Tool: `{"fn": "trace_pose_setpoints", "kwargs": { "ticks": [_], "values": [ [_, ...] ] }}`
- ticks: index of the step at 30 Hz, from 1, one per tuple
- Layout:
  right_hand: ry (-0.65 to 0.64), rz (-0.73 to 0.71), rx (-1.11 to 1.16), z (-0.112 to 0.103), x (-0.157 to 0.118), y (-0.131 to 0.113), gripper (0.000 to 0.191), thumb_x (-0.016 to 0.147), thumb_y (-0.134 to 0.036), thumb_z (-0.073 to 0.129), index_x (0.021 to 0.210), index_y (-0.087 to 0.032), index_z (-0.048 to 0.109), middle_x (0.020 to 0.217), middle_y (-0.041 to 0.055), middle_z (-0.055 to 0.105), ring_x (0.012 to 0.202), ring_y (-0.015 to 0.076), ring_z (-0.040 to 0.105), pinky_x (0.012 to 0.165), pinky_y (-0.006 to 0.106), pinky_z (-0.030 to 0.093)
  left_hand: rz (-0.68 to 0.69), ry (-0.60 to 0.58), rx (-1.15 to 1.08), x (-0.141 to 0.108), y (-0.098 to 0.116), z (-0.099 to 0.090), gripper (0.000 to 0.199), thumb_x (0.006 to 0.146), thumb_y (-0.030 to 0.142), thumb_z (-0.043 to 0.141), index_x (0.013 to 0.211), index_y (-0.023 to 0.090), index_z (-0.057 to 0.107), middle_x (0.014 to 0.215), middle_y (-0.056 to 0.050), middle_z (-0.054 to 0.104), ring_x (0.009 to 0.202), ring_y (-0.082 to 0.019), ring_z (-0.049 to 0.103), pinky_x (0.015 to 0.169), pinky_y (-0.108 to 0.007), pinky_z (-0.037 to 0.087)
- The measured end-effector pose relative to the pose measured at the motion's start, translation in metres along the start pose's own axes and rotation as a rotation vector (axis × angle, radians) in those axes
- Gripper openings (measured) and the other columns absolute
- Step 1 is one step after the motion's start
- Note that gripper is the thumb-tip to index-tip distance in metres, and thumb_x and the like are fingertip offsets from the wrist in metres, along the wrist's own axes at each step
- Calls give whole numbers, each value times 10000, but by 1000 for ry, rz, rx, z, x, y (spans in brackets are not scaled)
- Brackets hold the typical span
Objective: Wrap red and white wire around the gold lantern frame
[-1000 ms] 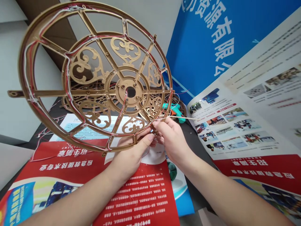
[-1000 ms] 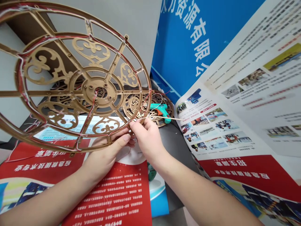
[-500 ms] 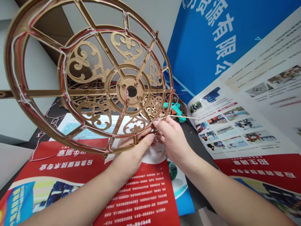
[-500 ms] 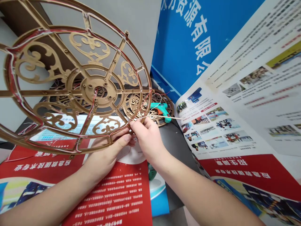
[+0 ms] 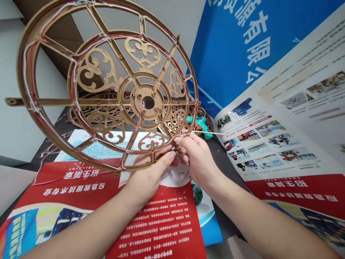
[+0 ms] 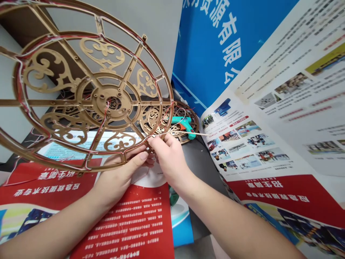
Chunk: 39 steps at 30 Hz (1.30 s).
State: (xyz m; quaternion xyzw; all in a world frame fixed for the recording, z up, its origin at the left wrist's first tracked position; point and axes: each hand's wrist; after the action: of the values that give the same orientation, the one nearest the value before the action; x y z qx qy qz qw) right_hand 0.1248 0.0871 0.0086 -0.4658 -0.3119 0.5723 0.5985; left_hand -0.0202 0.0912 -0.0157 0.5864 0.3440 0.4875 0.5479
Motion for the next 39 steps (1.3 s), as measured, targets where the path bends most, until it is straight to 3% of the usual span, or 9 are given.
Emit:
{"fn": "trace_pose_setpoints", "kwargs": {
  "ticks": [6,13,18,21,29,39],
  "values": [
    [5,16,9,0,1,-1,301,815,-294,798,762,-190,521,558,-91,473,450,39,394,414,156,323,-28,26,-59,1,4,2,183,958,263,766,1100,351,840,1247,38,783,972,-144,810,858,-208,673],
    [9,8,-17,1,1,0,307,819,-327,809,809,-185,537,574,-93,498,459,36,406,426,153,348,-12,36,3,-1,-1,1,186,962,290,767,1125,353,831,1260,49,785,1090,-137,785,970,-205,638],
    [35,20,-35,3,1,-1,331,780,-341,828,805,-188,536,615,-72,566,482,56,473,437,173,403,-10,23,40,-1,1,2,208,965,317,759,1163,311,821,1232,18,803,1143,-172,770,1111,-302,593],
    [45,21,-40,4,1,-2,337,770,-349,826,793,-194,527,628,-63,583,486,68,497,438,187,415,-9,30,50,0,1,2,222,960,325,760,1171,292,820,1225,-2,806,1154,-188,767,1121,-325,590],
    [45,41,-38,5,0,-4,282,778,-305,774,756,-208,510,551,-90,445,458,59,376,433,198,329,43,34,285,-3,-2,-1,275,984,392,710,1200,262,821,1314,-54,769,1262,-258,723,1222,-464,504],
    [106,83,-33,5,0,-4,261,726,-286,778,737,-203,531,569,-81,446,483,63,352,446,213,305,66,8,327,-2,3,2,284,997,302,682,1251,251,798,1375,-24,736,1348,-235,670,1226,-384,504]
  ]
}}
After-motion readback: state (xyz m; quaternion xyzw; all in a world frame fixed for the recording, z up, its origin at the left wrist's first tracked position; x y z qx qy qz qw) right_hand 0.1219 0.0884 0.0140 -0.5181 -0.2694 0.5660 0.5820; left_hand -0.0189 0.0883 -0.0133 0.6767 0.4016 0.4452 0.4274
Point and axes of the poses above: each hand's wrist, its own x-axis towards the middle knuckle, its own z-axis out of the palm, y = z × x
